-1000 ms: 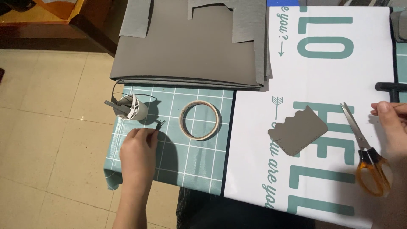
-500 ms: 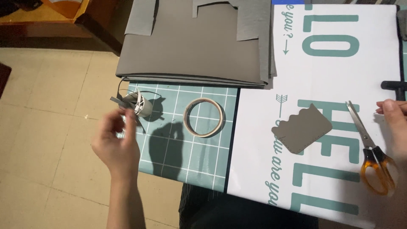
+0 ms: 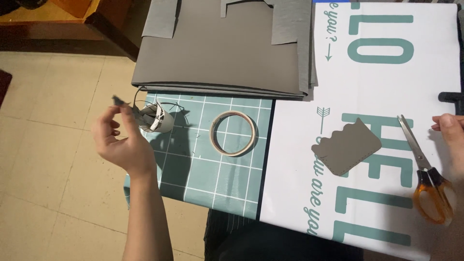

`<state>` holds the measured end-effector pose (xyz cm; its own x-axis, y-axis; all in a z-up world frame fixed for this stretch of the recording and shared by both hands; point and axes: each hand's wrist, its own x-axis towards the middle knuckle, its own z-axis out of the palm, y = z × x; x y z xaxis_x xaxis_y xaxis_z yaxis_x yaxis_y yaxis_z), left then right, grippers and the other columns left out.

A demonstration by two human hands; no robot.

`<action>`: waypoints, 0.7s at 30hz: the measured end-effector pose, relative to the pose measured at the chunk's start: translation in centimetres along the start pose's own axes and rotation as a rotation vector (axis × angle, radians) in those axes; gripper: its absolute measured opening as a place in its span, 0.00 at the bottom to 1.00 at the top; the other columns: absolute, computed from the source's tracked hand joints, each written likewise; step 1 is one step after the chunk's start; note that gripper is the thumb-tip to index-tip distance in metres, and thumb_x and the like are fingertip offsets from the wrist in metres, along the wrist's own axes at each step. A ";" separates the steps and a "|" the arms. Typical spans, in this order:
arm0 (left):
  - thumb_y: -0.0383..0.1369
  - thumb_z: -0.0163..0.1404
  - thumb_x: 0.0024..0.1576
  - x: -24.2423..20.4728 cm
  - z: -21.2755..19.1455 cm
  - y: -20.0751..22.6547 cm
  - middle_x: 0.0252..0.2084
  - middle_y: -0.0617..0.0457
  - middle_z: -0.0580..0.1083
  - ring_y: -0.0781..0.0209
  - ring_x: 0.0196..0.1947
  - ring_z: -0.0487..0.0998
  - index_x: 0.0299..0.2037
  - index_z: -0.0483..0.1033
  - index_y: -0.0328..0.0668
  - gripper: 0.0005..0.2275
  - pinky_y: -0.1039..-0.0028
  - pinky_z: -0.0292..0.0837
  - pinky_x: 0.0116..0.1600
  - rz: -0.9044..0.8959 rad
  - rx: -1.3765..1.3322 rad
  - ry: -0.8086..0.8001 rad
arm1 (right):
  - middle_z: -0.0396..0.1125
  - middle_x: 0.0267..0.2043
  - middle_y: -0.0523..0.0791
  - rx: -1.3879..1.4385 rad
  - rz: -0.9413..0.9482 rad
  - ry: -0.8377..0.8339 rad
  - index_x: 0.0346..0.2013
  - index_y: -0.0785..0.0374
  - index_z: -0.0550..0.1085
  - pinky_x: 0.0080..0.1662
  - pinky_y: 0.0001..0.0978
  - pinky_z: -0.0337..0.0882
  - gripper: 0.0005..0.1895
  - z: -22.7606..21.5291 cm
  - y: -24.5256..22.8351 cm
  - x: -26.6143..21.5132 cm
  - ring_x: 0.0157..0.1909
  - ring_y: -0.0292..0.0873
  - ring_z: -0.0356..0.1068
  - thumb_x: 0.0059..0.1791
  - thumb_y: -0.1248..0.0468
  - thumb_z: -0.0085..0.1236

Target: Cutting a small piece of grey material and hand-stitching it with a needle and thread

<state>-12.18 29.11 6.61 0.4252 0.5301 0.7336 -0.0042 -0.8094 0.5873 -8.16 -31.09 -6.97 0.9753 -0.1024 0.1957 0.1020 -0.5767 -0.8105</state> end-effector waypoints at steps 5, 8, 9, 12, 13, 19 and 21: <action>0.27 0.60 0.65 -0.7 -0.3 -0.4 0.40 0.59 0.80 0.61 0.45 0.68 0.41 0.82 0.47 0.02 0.73 0.65 0.45 -0.005 0.063 -0.181 | 0.63 0.58 0.58 -0.048 -0.050 0.016 0.64 0.80 0.68 0.60 0.43 0.63 0.25 0.1 -1.4 -0.4 0.59 0.54 0.65 0.78 0.55 0.39; 0.31 0.65 0.62 -1.0 -0.6 -0.9 0.38 0.65 0.80 0.66 0.46 0.69 0.41 0.83 0.53 0.04 0.68 0.62 0.51 -0.013 0.190 -0.238 | 0.63 0.57 0.57 -0.037 -0.036 0.021 0.65 0.79 0.68 0.57 0.41 0.63 0.25 0.2 -0.2 -0.5 0.57 0.53 0.64 0.78 0.53 0.40; 0.33 0.67 0.61 -1.1 -0.7 -1.2 0.37 0.69 0.79 0.70 0.45 0.69 0.40 0.83 0.57 0.05 0.62 0.55 0.59 0.023 0.279 -0.252 | 0.63 0.57 0.57 -0.037 -0.015 0.018 0.65 0.78 0.68 0.54 0.40 0.62 0.27 0.2 0.3 -0.5 0.55 0.52 0.64 0.77 0.50 0.39; 0.33 0.67 0.64 -1.2 -0.9 -2.4 0.37 0.74 0.78 0.66 0.44 0.70 0.42 0.83 0.59 0.06 0.63 0.52 0.57 0.173 0.408 -0.261 | 0.62 0.58 0.57 -0.021 0.011 0.000 0.65 0.78 0.66 0.59 0.43 0.63 0.27 0.2 -3.3 -0.7 0.60 0.53 0.63 0.76 0.51 0.38; 0.33 0.67 0.64 -1.0 -1.0 -1.9 0.37 0.74 0.78 0.66 0.44 0.70 0.42 0.83 0.59 0.06 0.63 0.52 0.57 0.173 0.409 -0.262 | 0.62 0.58 0.57 -0.020 0.012 -0.001 0.65 0.78 0.66 0.59 0.43 0.63 0.27 0.2 -3.3 -0.7 0.60 0.53 0.63 0.76 0.51 0.38; 0.33 0.58 0.64 -0.7 -1.3 -0.1 0.41 0.67 0.80 0.63 0.48 0.70 0.42 0.85 0.59 0.04 0.58 0.50 0.54 0.205 0.470 -0.314 | 0.63 0.58 0.56 -0.021 0.014 0.003 0.63 0.77 0.68 0.63 0.42 0.61 0.25 0.2 -3.5 -0.9 0.61 0.52 0.63 0.77 0.53 0.39; 0.28 0.63 0.62 -0.6 -1.5 -0.4 0.38 0.71 0.81 0.66 0.44 0.70 0.44 0.85 0.61 0.08 0.62 0.47 0.54 0.231 0.506 -0.314 | 0.63 0.57 0.49 0.113 0.044 0.043 0.64 0.69 0.67 0.62 0.33 0.63 0.25 0.6 0.1 -0.6 0.59 0.43 0.64 0.76 0.47 0.41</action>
<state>-13.78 29.47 6.42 0.7101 0.2904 0.6414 0.2676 -0.9539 0.1357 -8.62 -30.61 -7.45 0.9704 -0.1614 0.1799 0.0830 -0.4764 -0.8753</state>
